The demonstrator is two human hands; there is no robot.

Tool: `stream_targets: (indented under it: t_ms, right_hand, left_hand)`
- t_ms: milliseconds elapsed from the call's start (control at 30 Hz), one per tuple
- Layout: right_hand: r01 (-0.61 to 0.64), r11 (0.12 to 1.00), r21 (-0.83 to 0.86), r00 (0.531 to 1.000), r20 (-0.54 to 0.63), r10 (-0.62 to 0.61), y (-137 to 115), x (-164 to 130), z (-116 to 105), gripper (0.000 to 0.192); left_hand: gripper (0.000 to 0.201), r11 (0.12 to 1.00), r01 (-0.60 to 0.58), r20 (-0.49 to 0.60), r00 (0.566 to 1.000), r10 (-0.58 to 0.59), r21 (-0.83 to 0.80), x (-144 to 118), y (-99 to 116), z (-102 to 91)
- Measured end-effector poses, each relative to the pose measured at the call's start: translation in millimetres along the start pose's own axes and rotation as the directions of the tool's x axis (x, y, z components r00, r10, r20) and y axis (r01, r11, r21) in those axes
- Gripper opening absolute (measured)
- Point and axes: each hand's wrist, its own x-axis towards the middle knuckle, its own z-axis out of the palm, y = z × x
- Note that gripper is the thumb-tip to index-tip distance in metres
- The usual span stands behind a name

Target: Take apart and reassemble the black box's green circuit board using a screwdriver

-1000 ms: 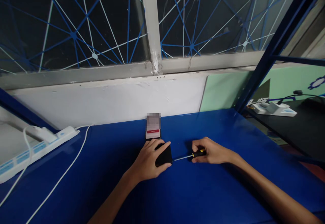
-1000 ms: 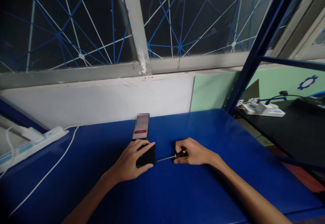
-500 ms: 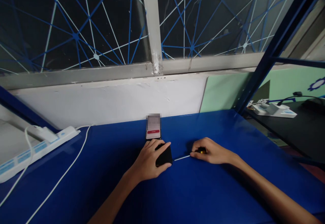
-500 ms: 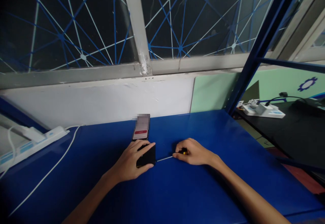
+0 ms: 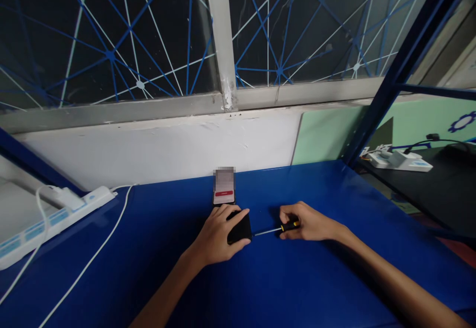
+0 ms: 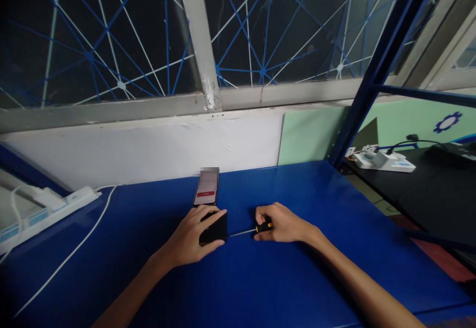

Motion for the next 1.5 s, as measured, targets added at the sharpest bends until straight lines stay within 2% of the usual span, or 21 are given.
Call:
stream_targets:
  t_ms: [467, 667, 833, 1100, 1300, 1500]
  right_hand:
    - [0.059, 0.995, -0.084, 0.998, -0.006, -0.06, -0.7, -1.4, -5.7, 0.028]
    - [0.025, 0.992, -0.125, 1.0, -0.013, -0.027, 1.7, -1.0, -4.5, 0.031]
    - [-0.029, 0.996, -0.086, 1.0, -0.005, 0.029, 1.5, -0.2, 0.2, 0.03]
    - [0.012, 0.998, -0.061, 1.0, 0.002, -0.012, -3.3, -1.7, -2.9, 0.027]
    - [0.018, 0.997, -0.081, 1.0, -0.011, -0.019, -1.9, -1.1, -4.9, 0.026]
    - [-0.006, 0.991, -0.135, 1.0, -0.021, 0.003, 2.0, -0.3, -1.7, 0.028]
  left_hand:
    - [0.054, 1.0, 0.005, 0.001, 1.0, -0.005, 0.003, -0.1, -0.3, -0.2]
    - [0.054, 1.0, 0.001, 0.0, 1.0, -0.001, 0.008, -0.3, 0.0, -0.4]
    - [0.054, 1.0, -0.006, -0.006, 1.0, 0.006, 0.011, 0.3, -0.6, 0.3]
    - [0.053, 1.0, -0.001, -0.002, 1.0, 0.002, 0.017, 0.5, 0.0, -0.2]
    - [0.053, 1.0, -0.011, -0.025, 1.0, 0.011, 0.017, -0.1, -1.1, 1.1]
    - [0.052, 1.0, -0.002, -0.004, 1.0, 0.002, 0.016, 0.0, -0.3, -0.3]
